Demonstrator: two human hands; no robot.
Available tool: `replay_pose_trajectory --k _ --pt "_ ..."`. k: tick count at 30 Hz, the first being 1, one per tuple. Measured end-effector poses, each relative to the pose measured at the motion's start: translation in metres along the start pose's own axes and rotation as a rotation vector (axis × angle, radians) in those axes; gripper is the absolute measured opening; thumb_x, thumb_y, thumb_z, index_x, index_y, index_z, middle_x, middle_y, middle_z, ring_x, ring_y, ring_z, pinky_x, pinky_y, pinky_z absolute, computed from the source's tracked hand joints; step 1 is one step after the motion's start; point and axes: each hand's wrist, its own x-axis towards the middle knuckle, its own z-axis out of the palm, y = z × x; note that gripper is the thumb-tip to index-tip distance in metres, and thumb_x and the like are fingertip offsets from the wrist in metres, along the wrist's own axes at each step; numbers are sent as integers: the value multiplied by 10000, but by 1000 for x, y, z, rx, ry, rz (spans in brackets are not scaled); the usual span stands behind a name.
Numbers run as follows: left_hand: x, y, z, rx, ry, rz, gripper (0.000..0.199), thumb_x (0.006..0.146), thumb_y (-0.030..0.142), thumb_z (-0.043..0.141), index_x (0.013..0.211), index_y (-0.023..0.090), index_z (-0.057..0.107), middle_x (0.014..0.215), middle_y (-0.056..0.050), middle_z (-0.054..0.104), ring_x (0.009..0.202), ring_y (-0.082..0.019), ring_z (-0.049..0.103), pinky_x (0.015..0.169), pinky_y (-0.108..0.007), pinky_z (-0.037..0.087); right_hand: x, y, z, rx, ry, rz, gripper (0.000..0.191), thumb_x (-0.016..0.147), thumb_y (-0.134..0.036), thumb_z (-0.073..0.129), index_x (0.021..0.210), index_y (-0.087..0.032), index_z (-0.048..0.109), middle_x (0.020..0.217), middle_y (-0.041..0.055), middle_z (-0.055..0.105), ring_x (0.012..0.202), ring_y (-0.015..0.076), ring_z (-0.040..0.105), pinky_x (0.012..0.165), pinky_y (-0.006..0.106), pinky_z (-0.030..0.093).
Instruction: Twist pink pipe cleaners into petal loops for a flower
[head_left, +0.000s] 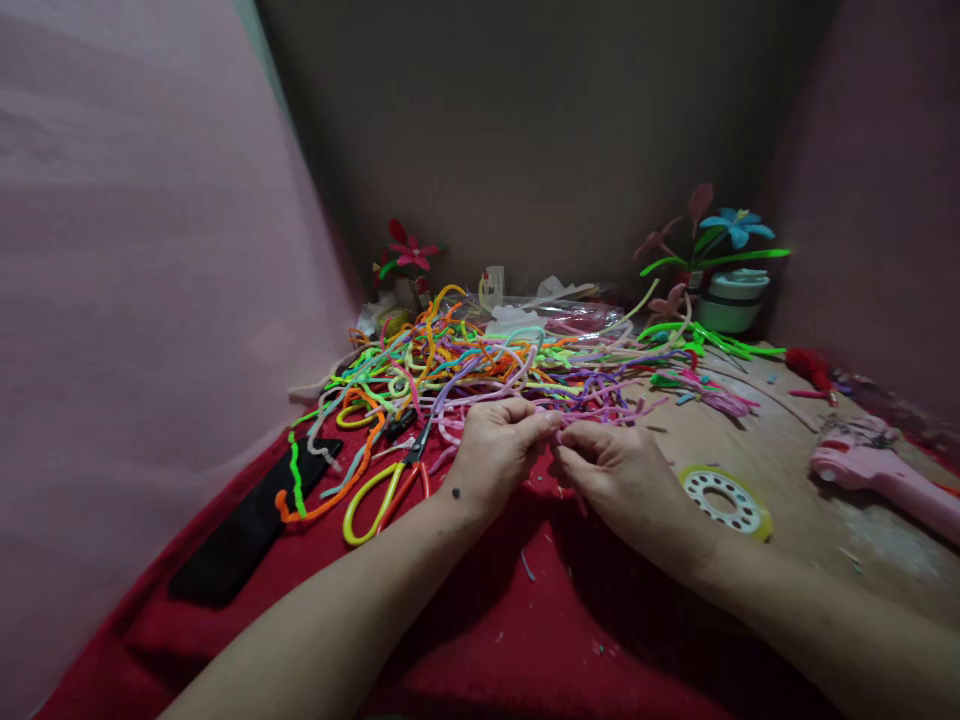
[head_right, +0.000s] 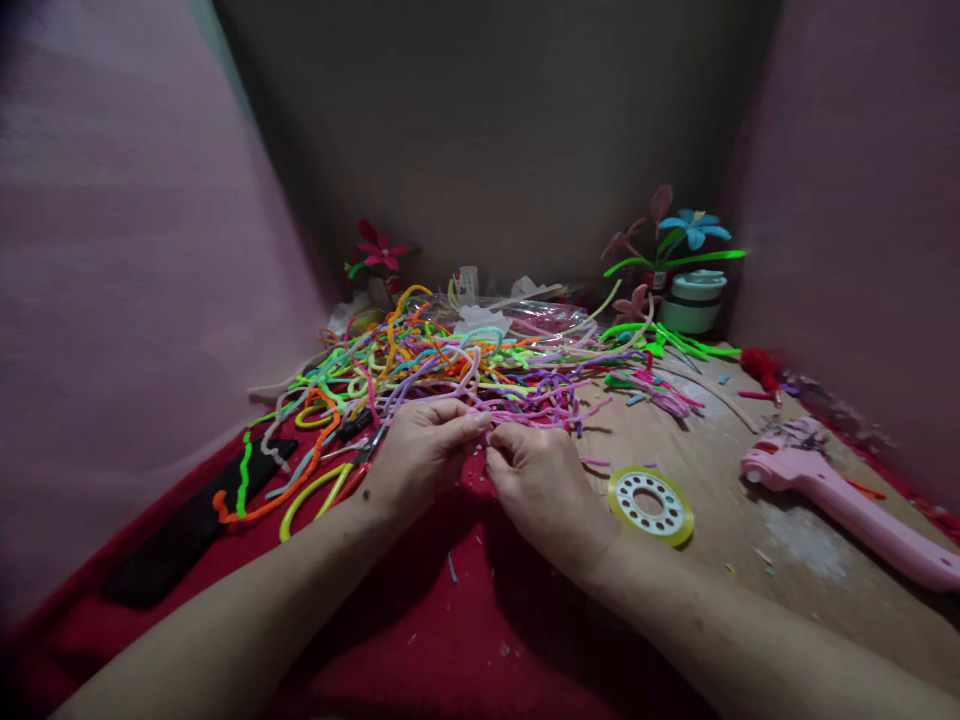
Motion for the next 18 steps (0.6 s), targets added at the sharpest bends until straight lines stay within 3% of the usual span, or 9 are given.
replay_pose_trajectory --k 5,7,13,18 --pt "3 3 -5 -30 -36 -37 275 609 350 710 560 125 560 439 53 425 360 -31 311 371 -192 206 5 1 -1 425 -229 235 192 751 -291 554 632 -152 611 621 38 639 550 130 566 554 260 435" --pt "3 6 -6 0 -46 -40 292 600 366 720 558 122 564 422 59 404 353 -28 293 367 -191 194 7 -2 -1 544 -259 327 198 723 -330 601 650 -146 595 639 47 659 557 135 596 560 268 460" --pt "1 6 -4 70 -29 35 274 606 347 728 603 115 582 523 22 524 405 -42 383 400 -197 262 6 -7 -1 523 -205 413 252 651 -321 658 554 -156 493 561 46 655 483 128 594 491 244 456" --pt "4 -3 -2 108 46 108 243 646 315 685 561 124 563 460 40 480 402 -51 376 406 -201 275 5 -5 2 475 -177 484 192 666 -254 618 564 -167 480 547 34 656 437 125 575 440 232 441"
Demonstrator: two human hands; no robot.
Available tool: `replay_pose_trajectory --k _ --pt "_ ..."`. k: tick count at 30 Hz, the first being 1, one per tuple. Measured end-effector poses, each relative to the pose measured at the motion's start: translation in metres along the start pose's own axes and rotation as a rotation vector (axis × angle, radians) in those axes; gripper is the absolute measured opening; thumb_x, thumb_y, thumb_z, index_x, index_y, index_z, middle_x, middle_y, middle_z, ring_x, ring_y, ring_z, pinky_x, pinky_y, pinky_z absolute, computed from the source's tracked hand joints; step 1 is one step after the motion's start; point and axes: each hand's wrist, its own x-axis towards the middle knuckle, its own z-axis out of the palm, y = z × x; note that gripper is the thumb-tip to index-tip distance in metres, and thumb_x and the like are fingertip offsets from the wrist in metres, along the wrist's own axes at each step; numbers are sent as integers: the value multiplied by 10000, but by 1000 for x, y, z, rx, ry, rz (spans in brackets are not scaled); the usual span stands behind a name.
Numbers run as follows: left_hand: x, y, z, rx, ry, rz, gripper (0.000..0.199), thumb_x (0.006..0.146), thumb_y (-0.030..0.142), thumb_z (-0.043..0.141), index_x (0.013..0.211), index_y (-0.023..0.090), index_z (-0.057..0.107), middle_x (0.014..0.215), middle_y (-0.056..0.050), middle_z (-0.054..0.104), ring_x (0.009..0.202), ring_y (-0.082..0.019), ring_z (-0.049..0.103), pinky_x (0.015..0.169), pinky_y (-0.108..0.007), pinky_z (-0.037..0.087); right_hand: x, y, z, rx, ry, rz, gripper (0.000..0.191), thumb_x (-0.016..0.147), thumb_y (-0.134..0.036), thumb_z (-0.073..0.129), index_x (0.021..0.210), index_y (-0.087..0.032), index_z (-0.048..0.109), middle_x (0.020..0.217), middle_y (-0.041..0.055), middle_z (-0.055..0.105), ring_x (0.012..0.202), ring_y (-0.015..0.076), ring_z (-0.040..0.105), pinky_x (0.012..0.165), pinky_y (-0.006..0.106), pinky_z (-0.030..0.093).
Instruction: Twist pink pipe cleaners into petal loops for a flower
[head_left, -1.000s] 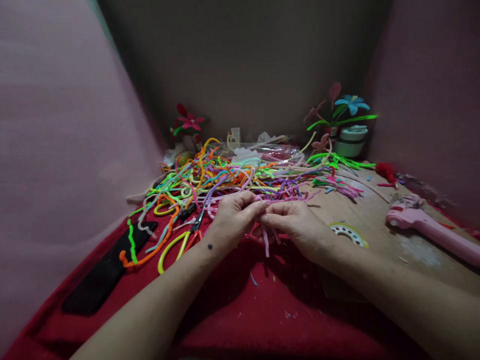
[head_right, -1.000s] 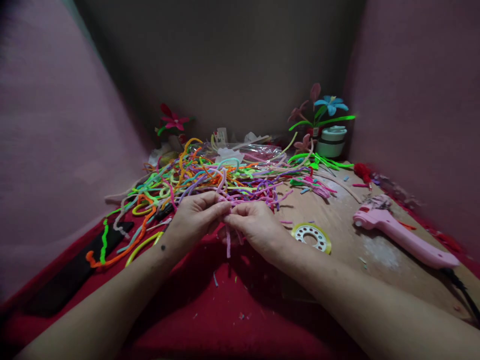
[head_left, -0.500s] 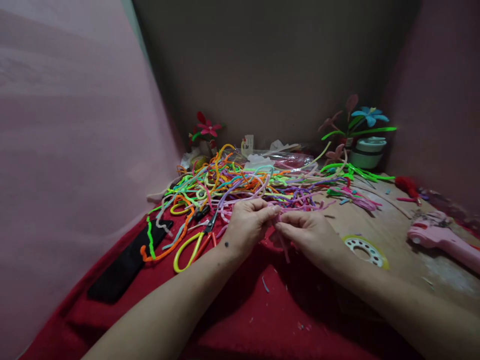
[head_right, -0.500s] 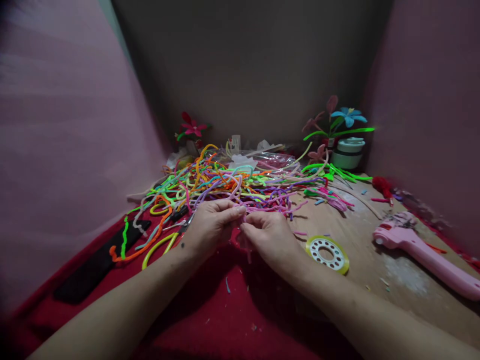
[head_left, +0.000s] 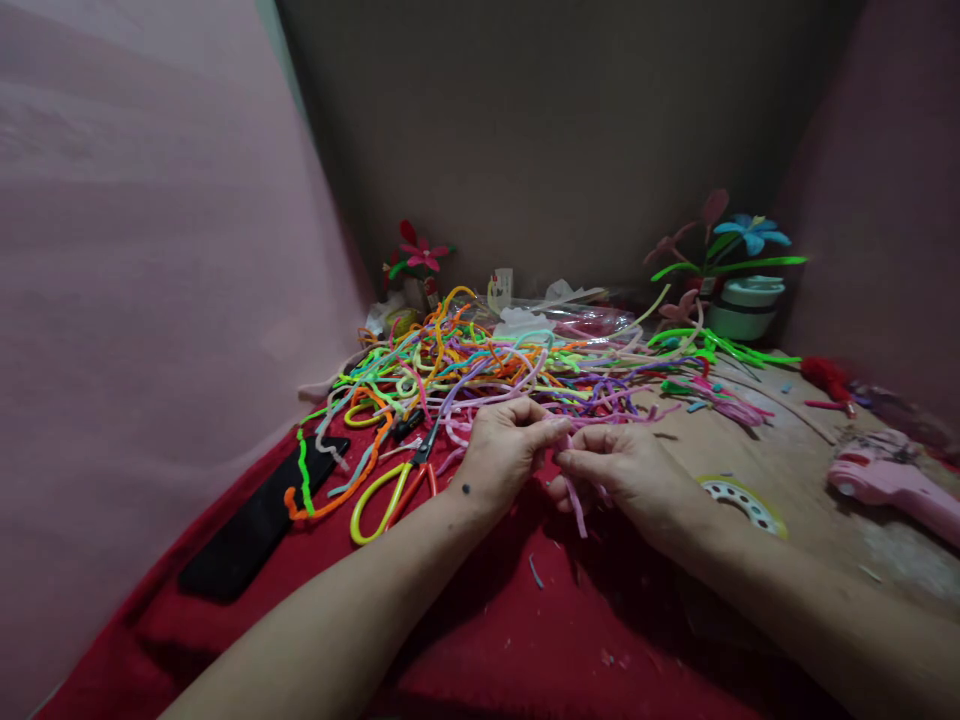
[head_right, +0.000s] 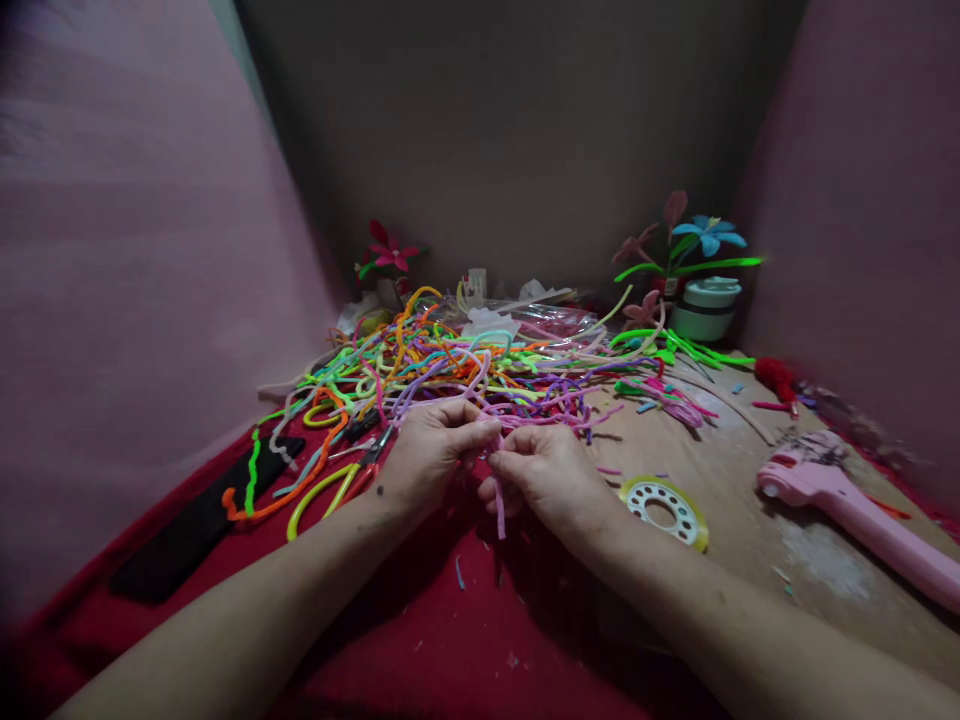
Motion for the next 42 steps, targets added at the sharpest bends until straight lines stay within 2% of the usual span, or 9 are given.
replay_pose_trajectory --k 4,9,13,22,27,31,36,39,42 --pt "2 -3 -1 80 -4 22 231 642 287 679 535 127 550 505 21 519 446 -60 415 414 -191 295 0 4 2 23 -18 32 171 673 -231 596 564 -168 480 546 38 656 442 127 581 420 213 407" --pt "1 -3 -2 -68 -104 -165 261 607 305 705 577 147 499 458 47 486 337 -49 386 353 -186 262 2 9 0 140 -148 -34 171 695 -302 612 725 -135 631 615 48 669 521 136 607 542 259 464" --pt "-1 -3 -1 -162 -154 -228 261 591 274 711 582 156 479 446 56 470 356 -73 435 383 -203 322 6 13 -5 68 -126 -61 182 672 -304 636 658 -125 670 583 46 650 512 136 577 525 261 434" --pt "-6 -6 8 -146 -77 -121 286 723 421 618 695 151 527 496 79 438 364 -27 330 379 -184 231 10 10 -14 201 -109 -135 143 667 -271 683 715 -137 685 592 28 643 485 118 535 561 276 438" --pt "-7 -9 12 -158 -97 -91 92 803 245 515 829 157 505 577 64 489 400 -37 391 402 -168 291 23 11 -22 351 14 -140 109 637 -229 708 681 -137 671 619 50 651 528 150 579 529 274 450" --pt "-5 -13 11 -6 -122 88 216 748 97 550 956 154 540 684 29 558 555 -64 498 521 -173 391 29 12 -25 425 74 -184 64 603 -201 713 630 -167 666 574 18 619 508 123 545 513 251 444" --pt "-4 -18 2 334 -129 621 156 795 74 525 885 166 614 800 -25 598 753 -113 568 701 -235 458 27 8 -21 486 100 -178 79 552 -167 707 556 -131 637 536 10 586 475 95 506 468 229 417" --pt "-3 -18 -3 539 -131 881 142 813 95 530 885 156 637 821 -45 589 764 -114 566 689 -229 467 27 7 -20 503 96 -181 110 536 -168 724 546 -118 626 528 6 579 476 83 497 453 209 394" --pt "-1 -16 -5 625 -128 978 114 805 128 561 872 164 645 831 -42 582 761 -111 570 650 -209 471 26 6 -20 508 65 -172 118 535 -180 725 552 -118 626 525 5 576 465 83 499 435 204 380"
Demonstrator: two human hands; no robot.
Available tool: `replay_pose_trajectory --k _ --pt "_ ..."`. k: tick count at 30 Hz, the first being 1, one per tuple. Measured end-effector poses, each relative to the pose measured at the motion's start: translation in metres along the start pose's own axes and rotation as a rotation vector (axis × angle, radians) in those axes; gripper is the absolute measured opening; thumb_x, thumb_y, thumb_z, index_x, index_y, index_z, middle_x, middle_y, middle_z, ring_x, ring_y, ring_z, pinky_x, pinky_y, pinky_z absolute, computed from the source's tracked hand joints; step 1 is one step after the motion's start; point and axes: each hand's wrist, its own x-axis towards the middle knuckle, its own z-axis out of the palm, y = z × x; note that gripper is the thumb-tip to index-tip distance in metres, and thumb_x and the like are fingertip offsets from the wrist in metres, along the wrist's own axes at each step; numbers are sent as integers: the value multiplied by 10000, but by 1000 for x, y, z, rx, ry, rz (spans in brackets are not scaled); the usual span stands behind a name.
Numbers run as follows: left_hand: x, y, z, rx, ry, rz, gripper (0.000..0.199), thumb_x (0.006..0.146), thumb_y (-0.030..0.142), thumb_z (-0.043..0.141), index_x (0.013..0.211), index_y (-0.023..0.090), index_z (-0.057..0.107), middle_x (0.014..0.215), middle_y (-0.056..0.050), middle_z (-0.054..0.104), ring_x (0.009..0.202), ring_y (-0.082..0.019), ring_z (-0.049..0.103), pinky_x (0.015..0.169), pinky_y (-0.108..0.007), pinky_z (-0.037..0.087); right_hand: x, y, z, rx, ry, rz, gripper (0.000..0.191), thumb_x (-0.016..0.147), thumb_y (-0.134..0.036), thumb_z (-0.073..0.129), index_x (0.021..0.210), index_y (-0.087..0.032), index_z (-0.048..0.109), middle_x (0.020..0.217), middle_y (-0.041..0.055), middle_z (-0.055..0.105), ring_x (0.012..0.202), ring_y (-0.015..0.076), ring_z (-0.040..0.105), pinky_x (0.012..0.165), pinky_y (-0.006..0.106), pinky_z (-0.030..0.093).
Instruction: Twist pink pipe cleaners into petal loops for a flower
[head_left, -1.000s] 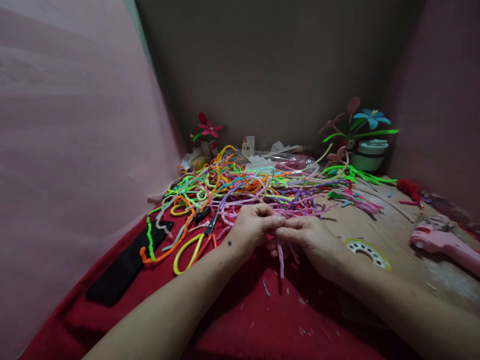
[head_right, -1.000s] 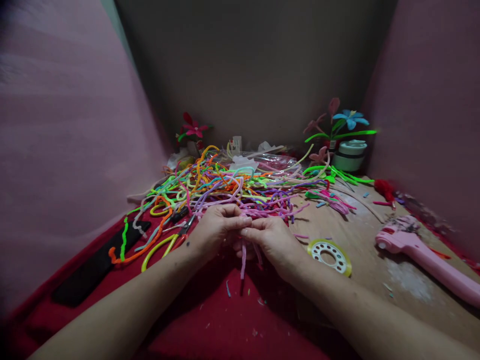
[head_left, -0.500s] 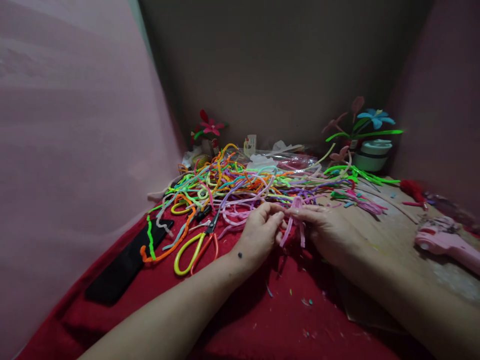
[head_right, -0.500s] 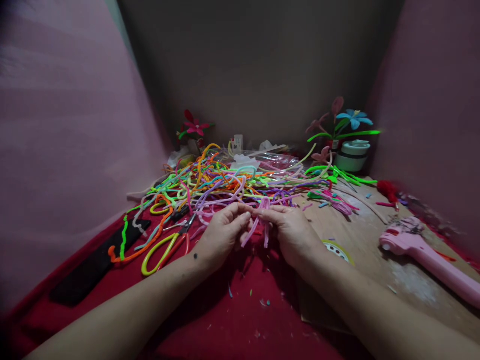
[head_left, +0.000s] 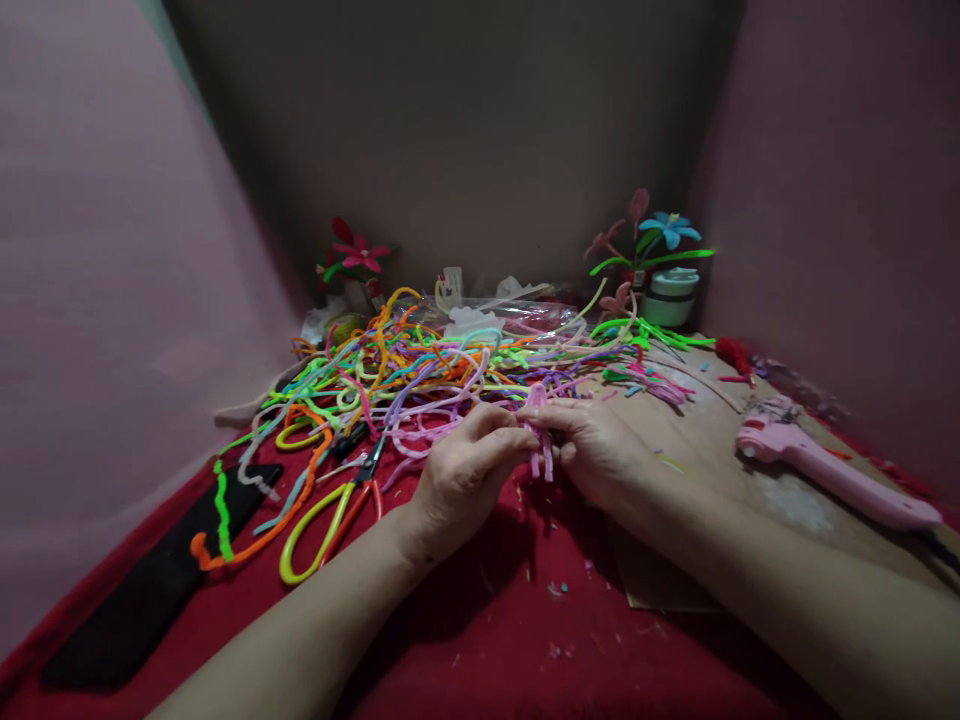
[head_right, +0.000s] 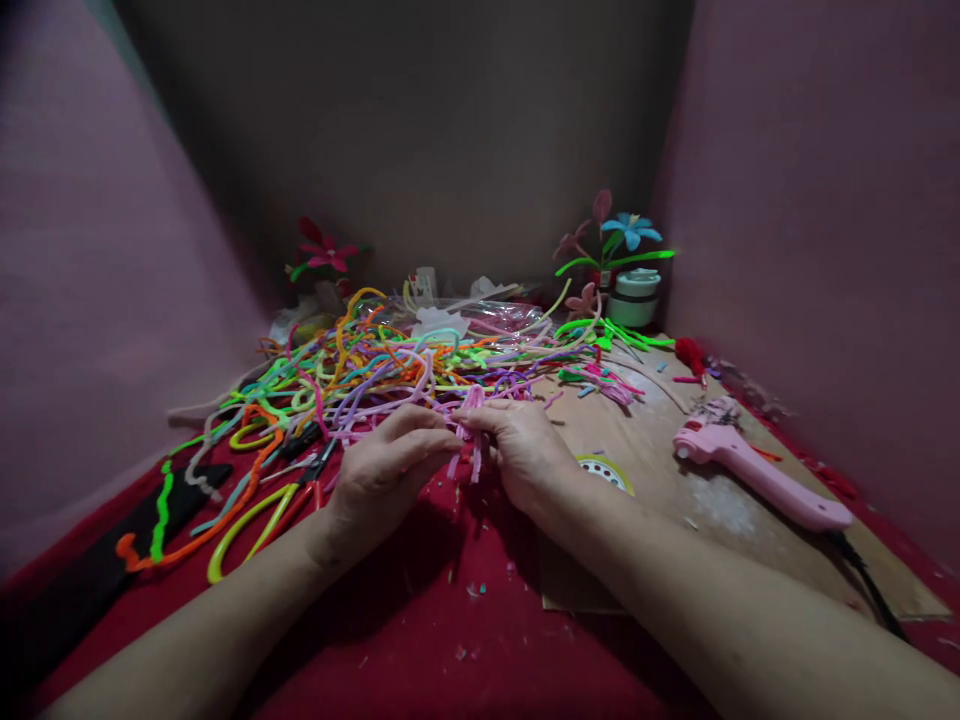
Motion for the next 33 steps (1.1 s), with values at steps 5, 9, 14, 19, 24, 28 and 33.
replay_pose_trajectory --k 5,9,14,19,24,28,33 --pt "5 1 -5 -256 -77 -172 134 842 149 506 888 172 630 911 -51 638 810 -123 592 728 -242 479 -2 -2 0 -64 -33 -4 110 552 -195 698 568 -113 625 517 9 557 431 82 463 398 214 357" --pt "11 6 -12 -407 -95 -505 147 848 235 508 811 150 623 697 -8 586 580 -92 518 565 -219 440 -5 -4 1 -116 -40 5 111 596 -212 657 556 -124 600 525 2 532 455 83 451 402 210 352" --pt "19 10 -19 -369 -137 -580 127 811 235 561 802 144 650 681 1 569 577 -86 489 551 -211 406 -5 -3 0 -159 -102 -24 128 625 -171 603 504 -145 570 472 -20 498 426 71 407 418 212 334" --pt "21 10 -25 -186 -208 -469 78 779 169 579 767 137 649 708 -12 609 654 -107 534 625 -228 412 -6 -4 1 -314 -75 -60 184 660 -196 580 483 -166 540 418 -37 457 377 76 384 392 223 277" --pt "20 10 -28 61 -285 -279 120 771 78 516 715 129 609 680 -14 562 642 -107 498 615 -236 384 -10 -6 4 -496 -16 -61 234 679 -266 589 483 -155 525 377 -35 436 351 79 367 386 234 228" --pt "17 12 -25 213 -330 -179 113 776 71 494 716 128 571 699 -21 544 640 -107 482 595 -227 371 -10 -5 3 -544 -7 -74 193 662 -256 587 507 -154 535 394 -41 437 368 74 344 398 237 210" --pt "13 15 -20 431 -402 -94 150 832 128 428 739 143 545 730 -37 539 640 -124 482 589 -243 380 -11 -4 1 -668 -28 -120 240 668 -224 550 450 -156 474 407 -48 399 403 64 308 426 240 208"
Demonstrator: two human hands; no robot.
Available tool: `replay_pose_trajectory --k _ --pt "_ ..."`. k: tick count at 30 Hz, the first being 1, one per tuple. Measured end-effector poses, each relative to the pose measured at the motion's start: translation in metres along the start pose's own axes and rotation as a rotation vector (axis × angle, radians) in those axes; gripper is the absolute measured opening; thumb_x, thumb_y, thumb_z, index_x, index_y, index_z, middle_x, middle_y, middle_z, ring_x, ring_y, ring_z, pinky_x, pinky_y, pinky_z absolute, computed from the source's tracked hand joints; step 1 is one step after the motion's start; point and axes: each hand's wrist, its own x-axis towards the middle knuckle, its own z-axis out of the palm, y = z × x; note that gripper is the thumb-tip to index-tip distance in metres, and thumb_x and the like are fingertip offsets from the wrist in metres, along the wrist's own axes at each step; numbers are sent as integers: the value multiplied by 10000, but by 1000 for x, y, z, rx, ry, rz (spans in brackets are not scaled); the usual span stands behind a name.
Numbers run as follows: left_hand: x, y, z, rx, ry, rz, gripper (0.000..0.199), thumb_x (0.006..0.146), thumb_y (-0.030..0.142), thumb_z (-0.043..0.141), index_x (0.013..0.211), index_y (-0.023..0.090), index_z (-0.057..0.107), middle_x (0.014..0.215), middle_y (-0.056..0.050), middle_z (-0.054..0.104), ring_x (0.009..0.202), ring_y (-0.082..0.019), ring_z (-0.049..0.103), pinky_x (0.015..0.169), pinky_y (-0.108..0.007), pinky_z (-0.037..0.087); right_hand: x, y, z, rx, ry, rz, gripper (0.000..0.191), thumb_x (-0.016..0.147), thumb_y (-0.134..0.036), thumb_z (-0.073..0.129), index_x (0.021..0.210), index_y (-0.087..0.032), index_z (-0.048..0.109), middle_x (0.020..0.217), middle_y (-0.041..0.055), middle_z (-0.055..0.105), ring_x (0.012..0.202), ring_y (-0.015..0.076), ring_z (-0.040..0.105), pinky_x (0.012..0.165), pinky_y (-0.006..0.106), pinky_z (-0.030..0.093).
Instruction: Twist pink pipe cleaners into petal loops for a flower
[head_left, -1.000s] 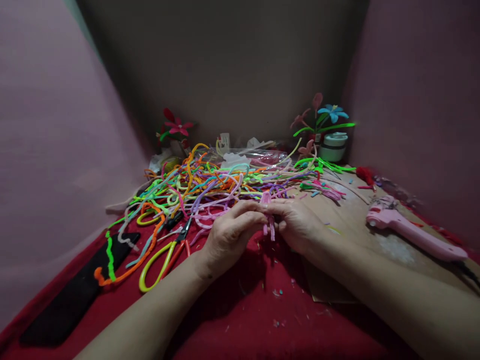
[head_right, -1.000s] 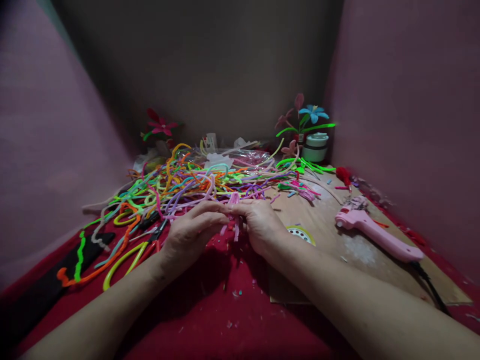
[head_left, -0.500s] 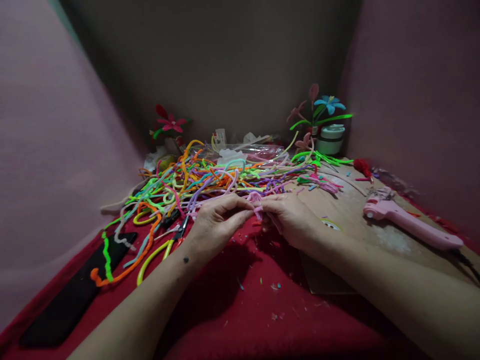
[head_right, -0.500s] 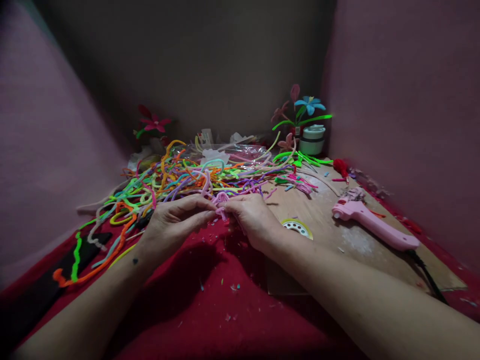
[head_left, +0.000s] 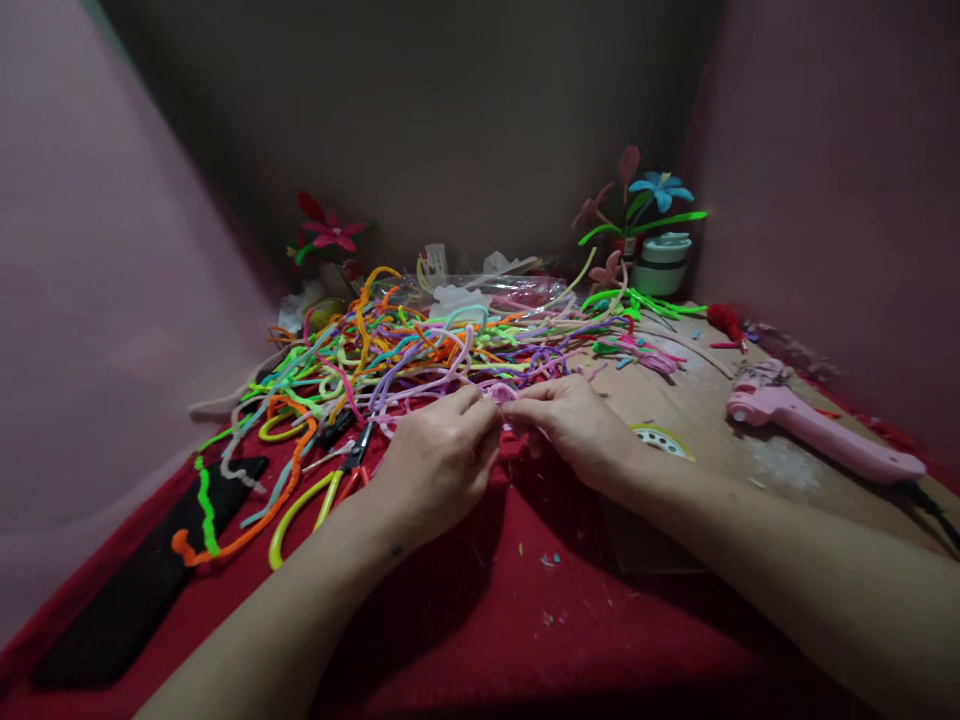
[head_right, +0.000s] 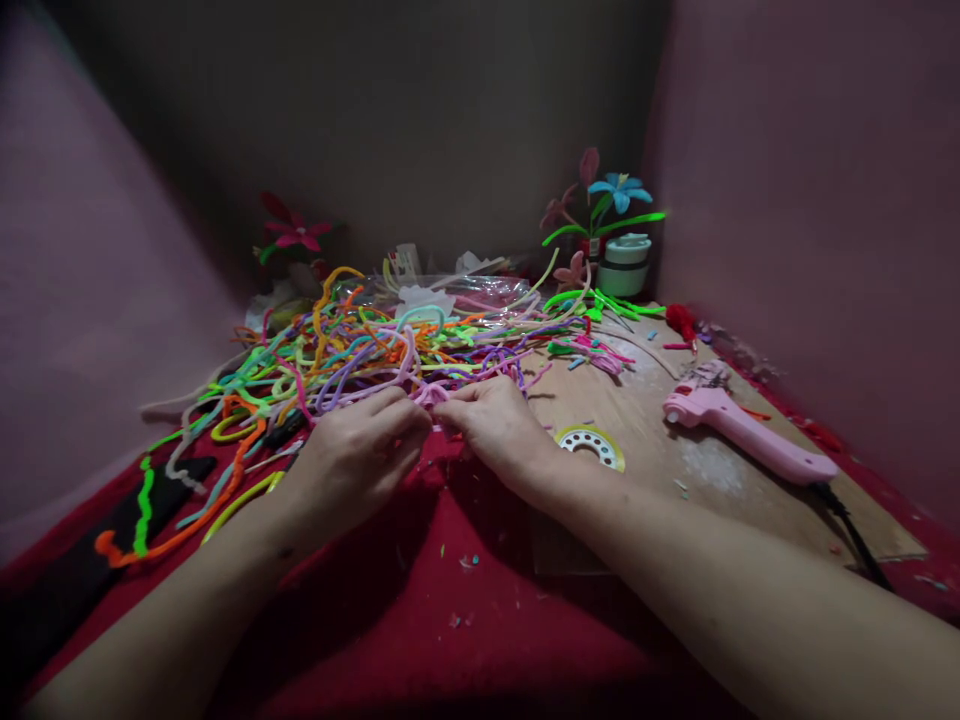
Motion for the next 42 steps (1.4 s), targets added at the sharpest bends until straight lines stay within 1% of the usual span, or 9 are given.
replay_pose_trajectory --k 8,14,17,21,24,31,35,38,42 --pt "-4 6 2 210 2 85 160 814 117 417 717 160 536 682 -32 539 611 -142 482 537 -255 368 -2 -4 1 -112 -2 17 193 671 -220 524 492 -150 541 434 -29 460 406 68 335 424 239 205" --pt "-5 12 3 230 -79 98 164 808 92 408 749 144 552 679 -44 530 600 -162 481 522 -272 375 -1 -2 2 -169 1 84 179 638 -150 516 460 -156 527 392 -31 462 358 64 351 376 220 221" --pt "-6 12 6 144 -116 88 155 808 76 414 812 130 560 731 -54 542 634 -162 491 543 -267 393 0 -1 1 -164 9 129 180 637 -152 524 458 -159 524 353 -31 446 317 69 354 338 214 216" --pt "-2 5 3 -168 -18 68 113 835 112 460 906 139 544 847 -53 560 738 -136 524 651 -239 430 1 -1 -1 49 -26 161 189 646 -196 567 468 -162 516 341 -31 451 276 70 356 305 209 221" --pt "3 -3 -4 -318 47 48 88 839 129 484 819 159 564 841 -38 562 766 -122 539 684 -224 429 -1 -3 0 146 -88 147 202 673 -240 584 494 -156 544 353 -23 477 264 67 358 293 205 213" --pt "-1 -9 -1 -208 -65 115 198 829 75 440 826 188 602 792 -13 491 671 -96 485 577 -201 375 -3 -8 1 125 -78 172 235 652 -170 559 426 -165 497 310 -26 448 233 62 350 263 190 196" --pt "-3 -6 0 -230 80 28 131 814 99 496 836 184 594 763 -3 509 662 -94 477 585 -203 380 -2 -6 0 223 -120 153 205 627 -198 592 440 -166 517 325 -31 442 260 70 379 266 193 218" --pt "1 -5 -4 -379 103 -46 71 787 129 558 730 166 579 707 4 517 653 -95 485 598 -209 393 -1 -6 0 320 -180 151 177 610 -211 602 455 -166 531 342 -36 445 285 76 394 289 198 288" --pt "5 -5 -5 -666 127 -318 202 683 186 686 796 167 521 724 20 512 635 -93 492 571 -213 411 -2 -6 0 400 -277 165 133 576 -169 591 455 -156 536 375 -36 464 306 69 379 318 209 363"
